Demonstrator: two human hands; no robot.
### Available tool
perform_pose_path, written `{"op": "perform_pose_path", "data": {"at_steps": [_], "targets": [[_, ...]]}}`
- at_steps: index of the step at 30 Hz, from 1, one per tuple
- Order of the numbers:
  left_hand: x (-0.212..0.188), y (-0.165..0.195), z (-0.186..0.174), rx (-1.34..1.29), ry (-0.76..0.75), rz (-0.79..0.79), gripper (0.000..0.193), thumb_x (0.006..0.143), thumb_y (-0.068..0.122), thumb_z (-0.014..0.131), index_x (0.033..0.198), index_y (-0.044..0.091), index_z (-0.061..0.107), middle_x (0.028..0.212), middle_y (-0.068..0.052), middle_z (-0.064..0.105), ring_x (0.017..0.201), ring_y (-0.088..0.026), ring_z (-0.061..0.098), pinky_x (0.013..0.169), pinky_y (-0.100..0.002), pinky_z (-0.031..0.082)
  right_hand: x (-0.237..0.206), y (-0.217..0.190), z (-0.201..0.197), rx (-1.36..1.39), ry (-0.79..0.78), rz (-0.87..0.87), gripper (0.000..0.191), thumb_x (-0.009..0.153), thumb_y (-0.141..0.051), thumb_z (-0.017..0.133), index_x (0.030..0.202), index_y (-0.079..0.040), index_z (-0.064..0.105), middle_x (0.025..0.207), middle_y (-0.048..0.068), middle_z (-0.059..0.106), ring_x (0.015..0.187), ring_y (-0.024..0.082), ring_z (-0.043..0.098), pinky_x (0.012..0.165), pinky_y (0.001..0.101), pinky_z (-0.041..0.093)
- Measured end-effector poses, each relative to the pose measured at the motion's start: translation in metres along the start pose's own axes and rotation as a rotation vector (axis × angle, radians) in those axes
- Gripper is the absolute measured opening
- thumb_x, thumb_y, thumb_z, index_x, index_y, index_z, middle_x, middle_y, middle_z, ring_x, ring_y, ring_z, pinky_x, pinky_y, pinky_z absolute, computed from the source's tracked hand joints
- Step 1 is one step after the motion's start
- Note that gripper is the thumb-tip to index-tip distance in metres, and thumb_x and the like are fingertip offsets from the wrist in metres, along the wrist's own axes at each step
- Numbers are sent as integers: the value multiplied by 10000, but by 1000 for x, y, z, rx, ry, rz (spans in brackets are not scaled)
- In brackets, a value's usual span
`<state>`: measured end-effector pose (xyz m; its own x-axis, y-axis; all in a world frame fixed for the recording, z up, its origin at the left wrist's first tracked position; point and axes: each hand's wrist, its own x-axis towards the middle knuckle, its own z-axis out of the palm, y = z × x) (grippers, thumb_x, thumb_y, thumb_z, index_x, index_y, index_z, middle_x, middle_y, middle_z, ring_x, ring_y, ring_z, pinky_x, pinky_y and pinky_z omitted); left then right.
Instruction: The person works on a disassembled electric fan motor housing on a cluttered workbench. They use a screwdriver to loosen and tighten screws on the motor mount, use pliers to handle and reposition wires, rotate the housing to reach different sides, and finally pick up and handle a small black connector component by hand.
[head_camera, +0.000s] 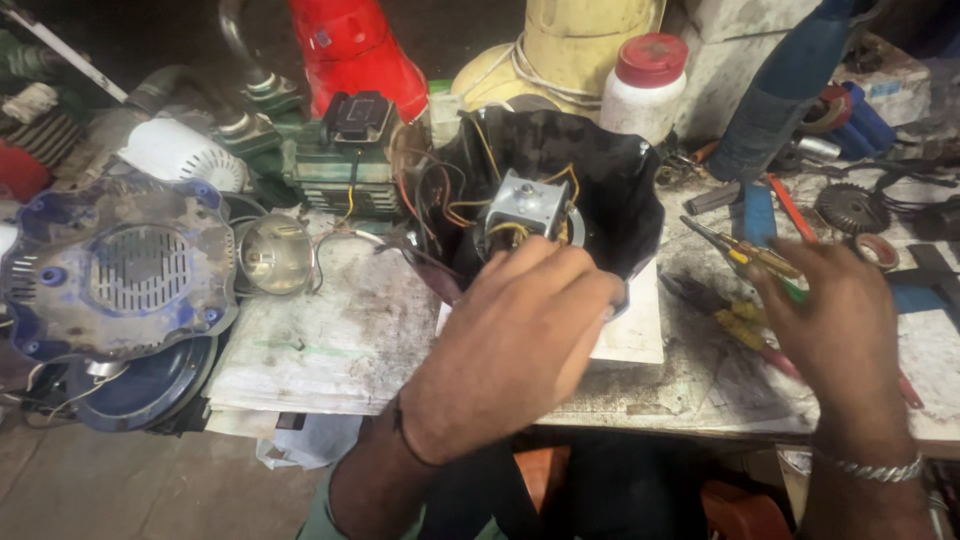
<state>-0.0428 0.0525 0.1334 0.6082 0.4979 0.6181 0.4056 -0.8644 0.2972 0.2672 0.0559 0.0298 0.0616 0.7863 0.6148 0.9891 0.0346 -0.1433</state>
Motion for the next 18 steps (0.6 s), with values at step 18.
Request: {"op": "perform_pose_path", "data": {"at_steps": [18], "targets": [[5,-7,19,148,259,-104,200,988,200,733,924,58,608,920,-93,609,902,-275,598,801,-418,467,124,-82,-15,102,2,-269,284,965,-284,846,873,-27,766,783,143,700,702,340,686,688,457,547]]}}
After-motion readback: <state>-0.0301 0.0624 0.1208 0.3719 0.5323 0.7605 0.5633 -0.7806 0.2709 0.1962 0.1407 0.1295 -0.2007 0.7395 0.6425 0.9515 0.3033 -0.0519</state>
